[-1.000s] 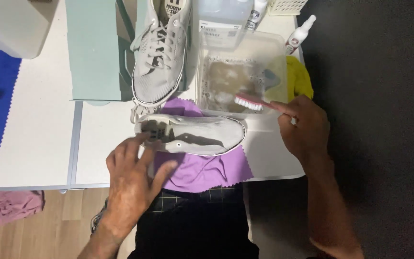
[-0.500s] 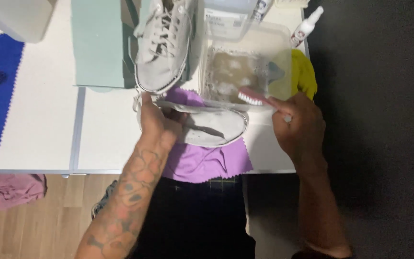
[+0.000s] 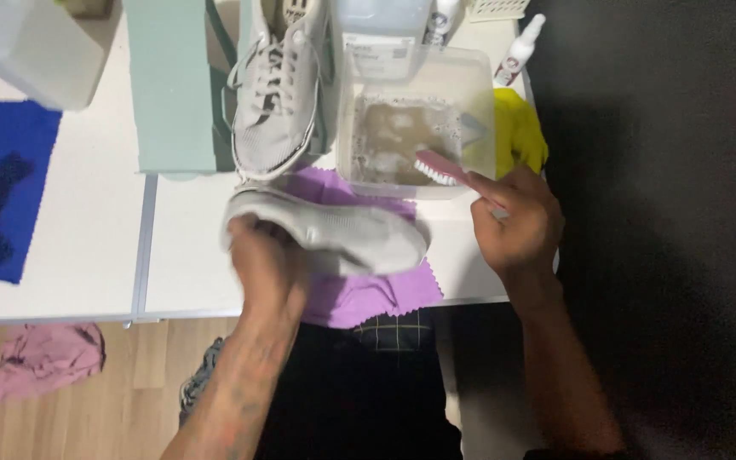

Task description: The person cleans a white sneaker using a pink brush and a purple cloth. They scrub the yellow sole, the white upper, and the interior of the shoe, repeatedly dipping the brush into a container of soapy water.

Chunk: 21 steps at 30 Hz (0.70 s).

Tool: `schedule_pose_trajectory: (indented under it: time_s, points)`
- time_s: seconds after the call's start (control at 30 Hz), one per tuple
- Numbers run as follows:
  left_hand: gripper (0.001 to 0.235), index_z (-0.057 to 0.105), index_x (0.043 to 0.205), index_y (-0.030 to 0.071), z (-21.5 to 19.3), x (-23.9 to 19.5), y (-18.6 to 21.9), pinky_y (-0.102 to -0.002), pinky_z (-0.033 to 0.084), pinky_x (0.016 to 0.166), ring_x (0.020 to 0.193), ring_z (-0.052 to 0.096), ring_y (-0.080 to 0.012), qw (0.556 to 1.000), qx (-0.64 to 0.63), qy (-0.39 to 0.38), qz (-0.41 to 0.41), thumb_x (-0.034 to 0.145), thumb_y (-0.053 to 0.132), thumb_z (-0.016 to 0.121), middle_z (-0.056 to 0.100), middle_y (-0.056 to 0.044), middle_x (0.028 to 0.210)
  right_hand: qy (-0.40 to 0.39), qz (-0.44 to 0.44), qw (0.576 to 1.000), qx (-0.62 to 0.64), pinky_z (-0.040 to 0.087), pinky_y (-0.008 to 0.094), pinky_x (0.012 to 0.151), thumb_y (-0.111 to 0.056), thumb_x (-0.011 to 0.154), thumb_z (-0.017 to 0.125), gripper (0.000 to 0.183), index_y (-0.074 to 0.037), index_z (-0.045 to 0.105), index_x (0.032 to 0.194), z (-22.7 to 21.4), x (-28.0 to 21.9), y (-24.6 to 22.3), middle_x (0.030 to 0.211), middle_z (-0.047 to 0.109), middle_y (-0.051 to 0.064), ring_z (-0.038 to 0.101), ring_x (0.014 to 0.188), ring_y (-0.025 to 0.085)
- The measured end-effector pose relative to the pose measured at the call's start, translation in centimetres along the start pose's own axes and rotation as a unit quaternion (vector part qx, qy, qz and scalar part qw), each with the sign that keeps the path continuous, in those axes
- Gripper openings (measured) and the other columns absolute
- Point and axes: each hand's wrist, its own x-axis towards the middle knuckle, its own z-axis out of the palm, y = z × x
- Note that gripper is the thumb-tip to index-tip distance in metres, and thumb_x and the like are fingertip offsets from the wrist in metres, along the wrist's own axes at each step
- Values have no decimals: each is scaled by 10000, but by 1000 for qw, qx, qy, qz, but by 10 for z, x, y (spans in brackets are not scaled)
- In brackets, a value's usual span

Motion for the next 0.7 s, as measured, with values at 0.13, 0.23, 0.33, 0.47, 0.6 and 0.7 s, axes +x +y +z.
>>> schedule_pose_trajectory:
  time_s: [0.13,0.23,0.33,0.47,0.6,0.7]
  points:
    - [392,548,1069,-1,-11,-42,38,-552,429,806,946,559,-428,995,42,-64,64,961,352,414,516,-179,943,-5,26,1000,3,501,312,633,137,820,634,405,-90,845,1080,-6,7,-5,714,561,68,529,602,191]
    - [319,510,846,49,-21,-46,59,-397,301,425,499,409,-276,977,160,-98,105,892,364,500,432,-166,631,-14,16,1000,-10,505,341,635,139,842,623,408,-82,846,1103,-1,4,-4,710,544,74,529,605,215]
    - [293,538,766,33,-21,-37,70,-389,363,335,368,430,-248,966,205,-129,89,804,320,581,441,-180,543,-16,12,1000,-21,507,360,656,156,830,634,404,-66,849,1089,7,2,-2,708,535,91,545,615,251]
    - [288,638,864,16,-1,-19,87,-388,487,488,516,604,-287,962,161,-211,-57,700,251,614,585,-150,668,-25,17,998,-54,500,358,641,134,826,679,338,-67,849,1038,15,0,-6,696,560,102,550,612,249]
    - [382,658,981,7,-31,59,45,-438,541,663,692,660,-302,941,183,-253,-127,710,270,606,639,-140,801,-51,38,997,-37,514,399,694,168,840,619,312,39,801,1058,13,5,-21,713,547,180,563,647,342]
    - [324,642,928,1,-31,68,36,-365,521,551,573,627,-265,939,199,-259,-107,754,274,630,615,-146,727,-82,34,986,-138,519,396,673,108,824,634,398,-82,839,1108,20,-8,-1,730,568,70,588,670,284]
